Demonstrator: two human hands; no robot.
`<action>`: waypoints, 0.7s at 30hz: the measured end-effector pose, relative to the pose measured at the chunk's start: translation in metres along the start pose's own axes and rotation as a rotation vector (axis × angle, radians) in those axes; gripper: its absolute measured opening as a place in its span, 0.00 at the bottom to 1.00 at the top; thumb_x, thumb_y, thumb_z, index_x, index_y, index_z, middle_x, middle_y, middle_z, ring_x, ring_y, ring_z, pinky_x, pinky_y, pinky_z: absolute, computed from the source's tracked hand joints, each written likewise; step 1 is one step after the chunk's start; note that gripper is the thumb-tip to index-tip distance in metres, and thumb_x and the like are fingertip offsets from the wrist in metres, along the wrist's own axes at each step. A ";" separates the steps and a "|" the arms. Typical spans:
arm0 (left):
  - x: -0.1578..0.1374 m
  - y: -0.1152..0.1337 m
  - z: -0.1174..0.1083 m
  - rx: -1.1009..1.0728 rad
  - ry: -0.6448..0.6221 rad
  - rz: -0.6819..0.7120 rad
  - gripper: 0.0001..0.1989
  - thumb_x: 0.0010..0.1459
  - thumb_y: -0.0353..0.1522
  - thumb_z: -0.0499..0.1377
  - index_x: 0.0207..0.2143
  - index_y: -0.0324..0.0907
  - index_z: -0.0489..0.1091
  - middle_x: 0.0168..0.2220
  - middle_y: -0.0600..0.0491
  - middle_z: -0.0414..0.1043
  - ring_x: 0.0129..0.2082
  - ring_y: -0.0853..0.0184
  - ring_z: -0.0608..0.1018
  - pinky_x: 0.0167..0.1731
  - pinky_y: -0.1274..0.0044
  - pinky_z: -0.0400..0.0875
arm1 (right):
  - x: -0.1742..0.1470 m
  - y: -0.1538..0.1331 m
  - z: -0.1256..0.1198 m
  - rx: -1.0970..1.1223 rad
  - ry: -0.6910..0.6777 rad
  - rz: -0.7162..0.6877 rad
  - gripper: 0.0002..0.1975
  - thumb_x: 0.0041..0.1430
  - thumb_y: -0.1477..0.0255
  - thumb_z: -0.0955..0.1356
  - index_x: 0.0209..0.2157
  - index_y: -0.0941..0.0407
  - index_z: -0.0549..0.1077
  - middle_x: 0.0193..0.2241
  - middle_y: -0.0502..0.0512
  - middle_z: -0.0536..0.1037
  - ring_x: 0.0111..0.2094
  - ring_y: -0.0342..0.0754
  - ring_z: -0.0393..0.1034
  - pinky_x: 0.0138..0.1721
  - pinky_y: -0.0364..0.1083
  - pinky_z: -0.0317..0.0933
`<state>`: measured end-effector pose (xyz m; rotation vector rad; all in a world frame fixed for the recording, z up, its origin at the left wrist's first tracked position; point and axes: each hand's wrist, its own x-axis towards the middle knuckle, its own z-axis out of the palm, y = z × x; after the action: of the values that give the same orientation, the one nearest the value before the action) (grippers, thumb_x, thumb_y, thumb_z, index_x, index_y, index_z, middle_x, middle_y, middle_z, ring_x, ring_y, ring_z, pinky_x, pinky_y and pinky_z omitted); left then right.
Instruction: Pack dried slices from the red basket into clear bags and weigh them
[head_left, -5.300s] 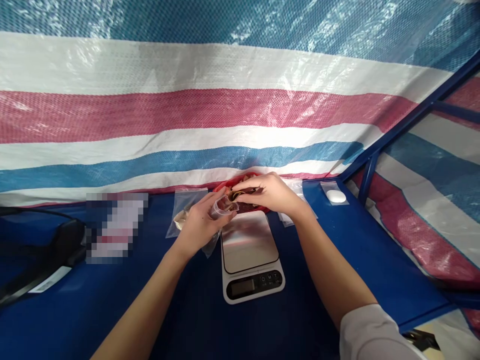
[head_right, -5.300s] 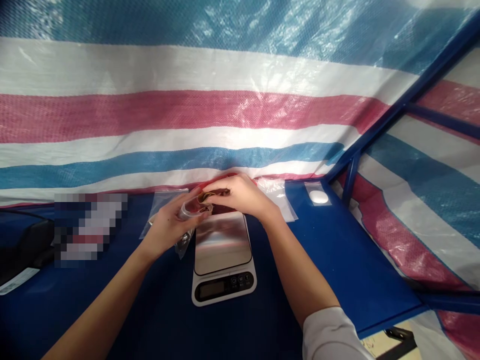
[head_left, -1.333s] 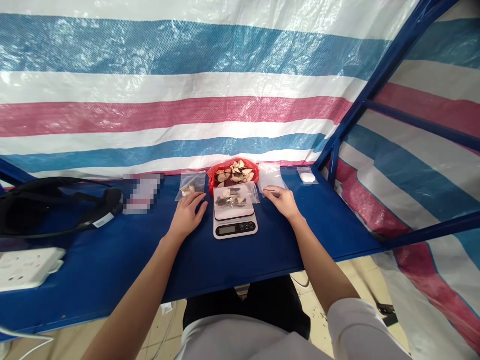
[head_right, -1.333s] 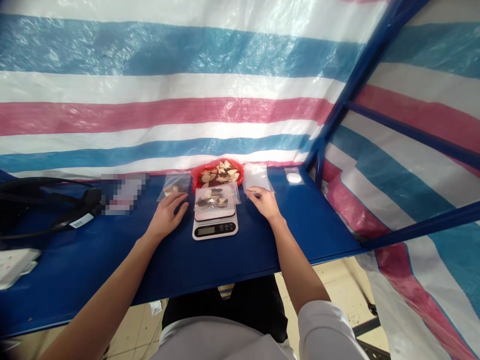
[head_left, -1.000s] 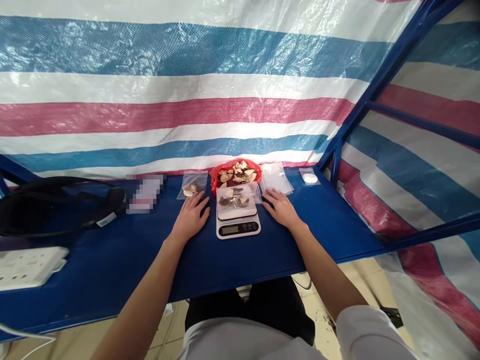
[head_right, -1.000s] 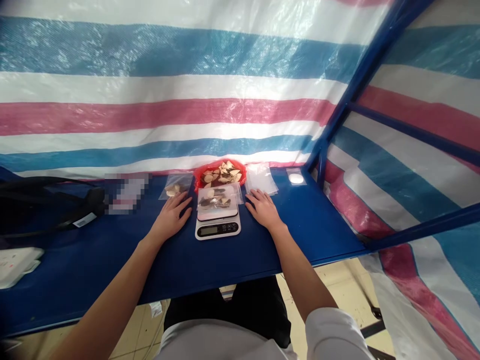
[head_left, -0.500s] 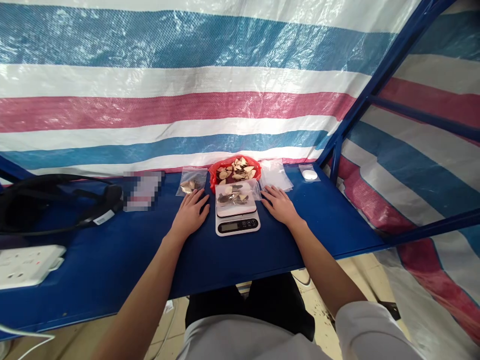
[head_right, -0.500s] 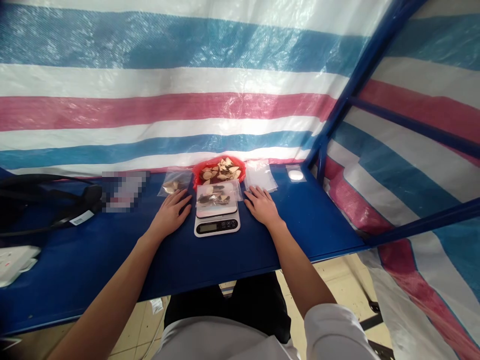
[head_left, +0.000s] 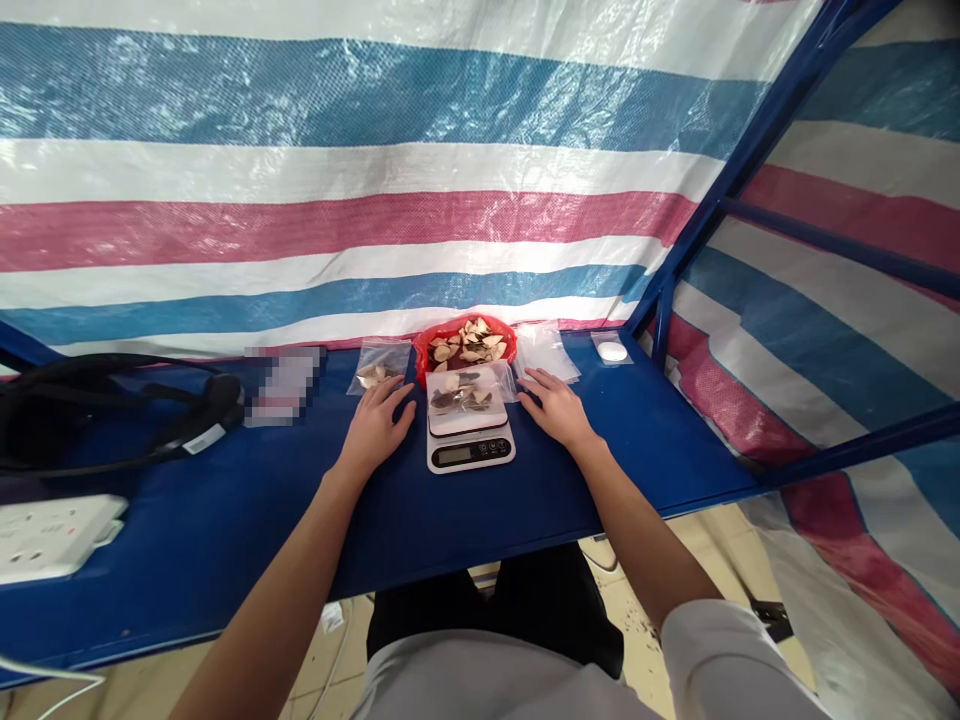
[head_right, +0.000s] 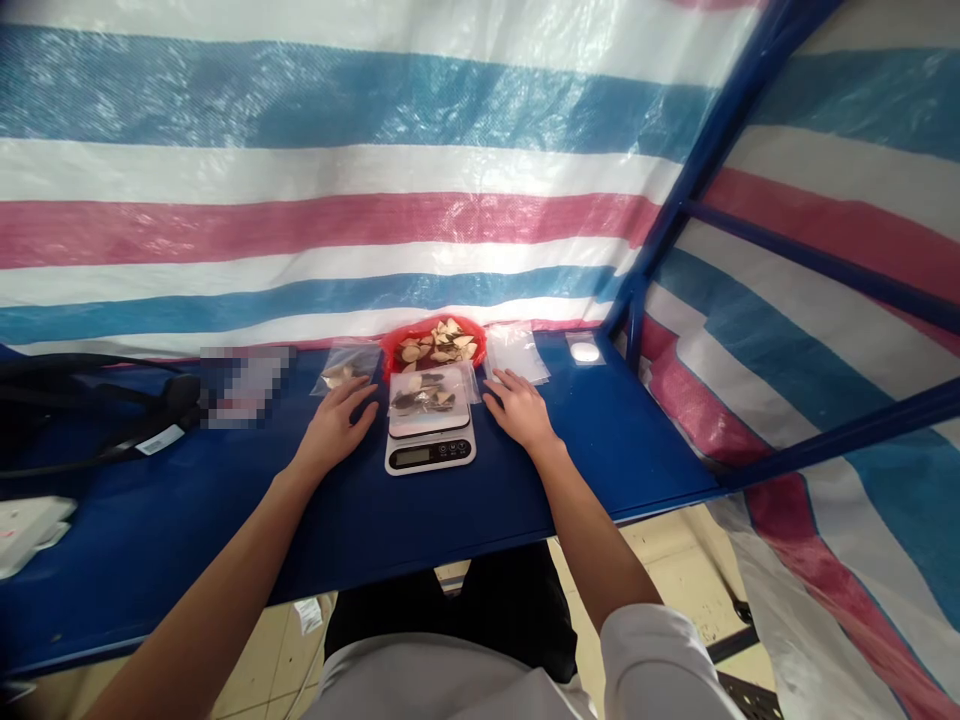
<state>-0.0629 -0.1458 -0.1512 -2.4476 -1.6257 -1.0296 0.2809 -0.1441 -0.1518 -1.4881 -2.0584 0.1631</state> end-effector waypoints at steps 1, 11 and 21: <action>0.004 0.004 -0.002 -0.036 0.027 -0.007 0.20 0.68 0.41 0.52 0.53 0.41 0.76 0.59 0.41 0.74 0.60 0.51 0.74 0.62 0.57 0.68 | 0.002 -0.003 -0.002 0.078 0.035 0.037 0.18 0.69 0.64 0.64 0.54 0.50 0.79 0.61 0.55 0.75 0.63 0.59 0.69 0.64 0.58 0.65; 0.041 0.039 0.001 -0.325 -0.049 0.072 0.21 0.68 0.43 0.54 0.54 0.42 0.76 0.55 0.43 0.77 0.57 0.55 0.77 0.61 0.61 0.70 | 0.031 -0.031 0.005 1.000 0.136 0.337 0.27 0.48 0.55 0.77 0.45 0.57 0.82 0.46 0.60 0.85 0.50 0.58 0.80 0.58 0.56 0.70; 0.042 0.051 -0.001 -0.354 -0.100 0.026 0.21 0.67 0.43 0.54 0.51 0.42 0.77 0.53 0.42 0.78 0.55 0.55 0.78 0.58 0.63 0.71 | 0.036 -0.030 0.006 1.159 -0.012 0.414 0.25 0.39 0.61 0.80 0.40 0.56 0.82 0.37 0.55 0.86 0.38 0.51 0.80 0.38 0.49 0.75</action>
<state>-0.0116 -0.1354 -0.1119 -2.7723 -1.5476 -1.3117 0.2457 -0.1208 -0.1304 -1.0665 -1.1735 1.2680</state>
